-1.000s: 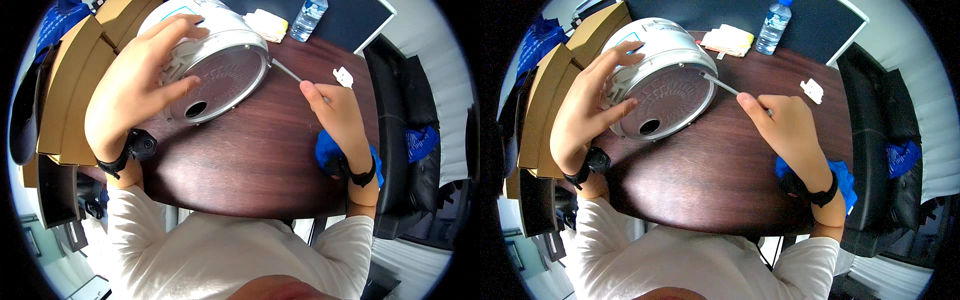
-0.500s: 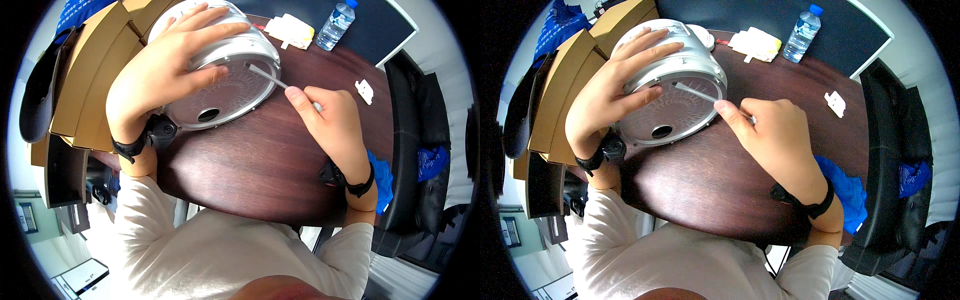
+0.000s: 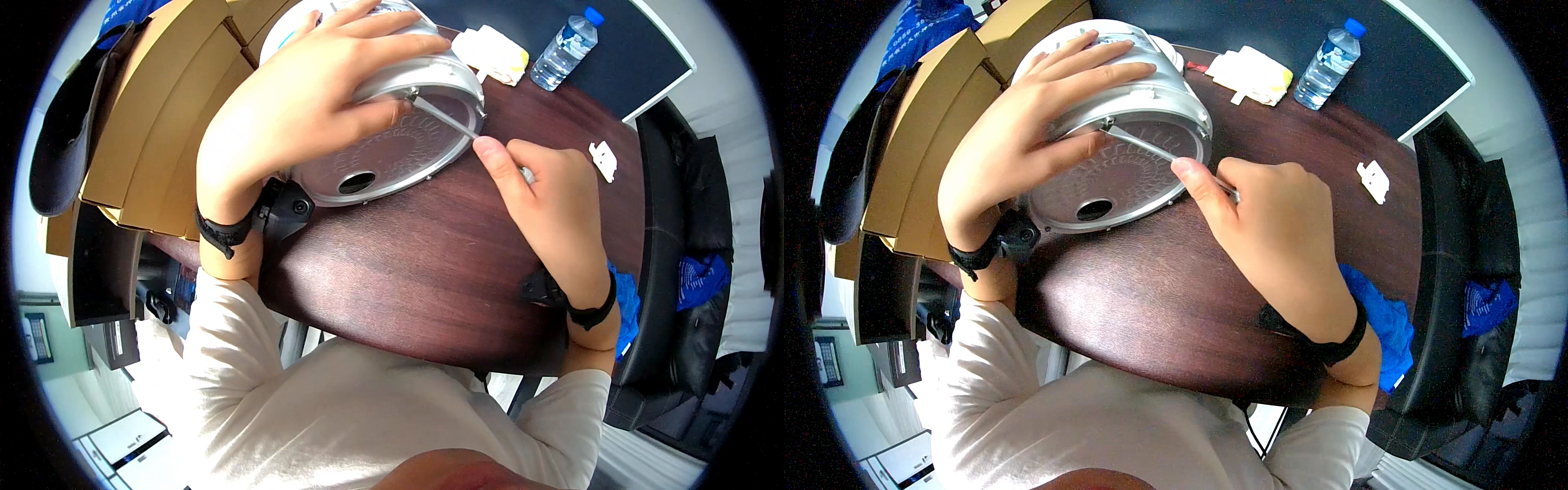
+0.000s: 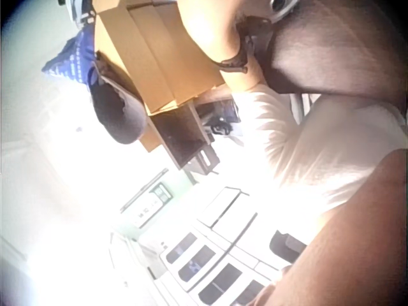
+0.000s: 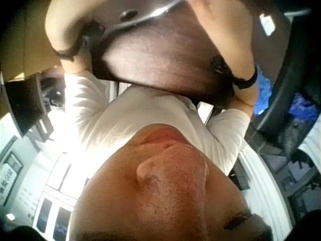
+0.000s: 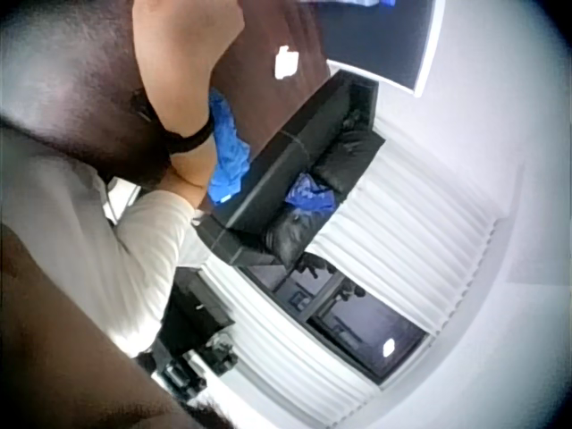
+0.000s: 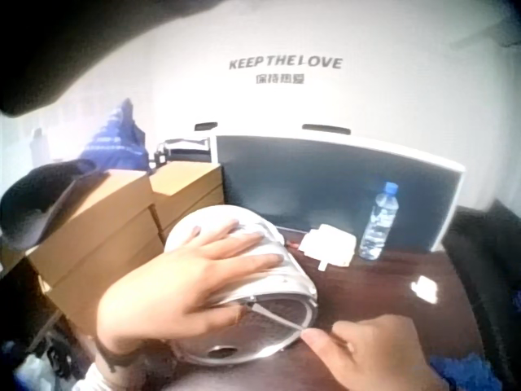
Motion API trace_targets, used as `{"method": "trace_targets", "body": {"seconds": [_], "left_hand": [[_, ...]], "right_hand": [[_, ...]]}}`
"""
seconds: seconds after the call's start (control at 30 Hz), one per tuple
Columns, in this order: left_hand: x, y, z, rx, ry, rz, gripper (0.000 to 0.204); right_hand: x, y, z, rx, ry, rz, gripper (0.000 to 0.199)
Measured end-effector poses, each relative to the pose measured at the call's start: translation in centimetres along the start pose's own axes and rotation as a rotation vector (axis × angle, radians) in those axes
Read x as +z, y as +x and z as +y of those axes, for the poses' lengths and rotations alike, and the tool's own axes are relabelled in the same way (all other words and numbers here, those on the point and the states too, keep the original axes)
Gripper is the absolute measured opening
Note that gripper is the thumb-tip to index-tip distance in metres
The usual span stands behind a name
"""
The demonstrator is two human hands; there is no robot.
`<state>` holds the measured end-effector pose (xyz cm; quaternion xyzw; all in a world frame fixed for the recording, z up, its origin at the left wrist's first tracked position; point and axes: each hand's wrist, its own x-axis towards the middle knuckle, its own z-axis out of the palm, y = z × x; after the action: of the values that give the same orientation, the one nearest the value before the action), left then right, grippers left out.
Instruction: The person assembles a white cylindrical appliance by inserting small screws into the bottom rim and tightening them with a screwdriver. The person rotates the device to access different screw holes and continues fastening until the base is secured.
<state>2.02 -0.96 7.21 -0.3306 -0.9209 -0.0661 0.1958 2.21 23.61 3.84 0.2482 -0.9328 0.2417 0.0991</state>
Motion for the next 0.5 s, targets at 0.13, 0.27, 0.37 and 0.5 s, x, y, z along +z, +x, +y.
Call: {"method": "trace_targets", "body": {"seconds": [0.13, 0.27, 0.37, 0.5], "left_hand": [[0.08, -0.01, -0.15, 0.016, 0.008, 0.001, 0.06], [0.07, 0.02, -0.03, 0.008, 0.015, 0.009, 0.06], [0.17, 0.0, 0.0, 0.01, 0.021, 0.022, 0.059], [0.29, 0.13, -0.15, 0.028, 0.018, 0.038, 0.058]], "right_hand": [[-0.3, -0.09, -0.12, 0.0, -0.008, -0.001, 0.053], [-0.2, -0.27, 0.24, -0.011, -0.005, 0.021, 0.053], [-0.34, -0.29, 0.17, 0.031, 0.011, 0.024, 0.053], [-0.3, -0.42, 0.19, 0.028, -0.015, 0.041, 0.053]]}}
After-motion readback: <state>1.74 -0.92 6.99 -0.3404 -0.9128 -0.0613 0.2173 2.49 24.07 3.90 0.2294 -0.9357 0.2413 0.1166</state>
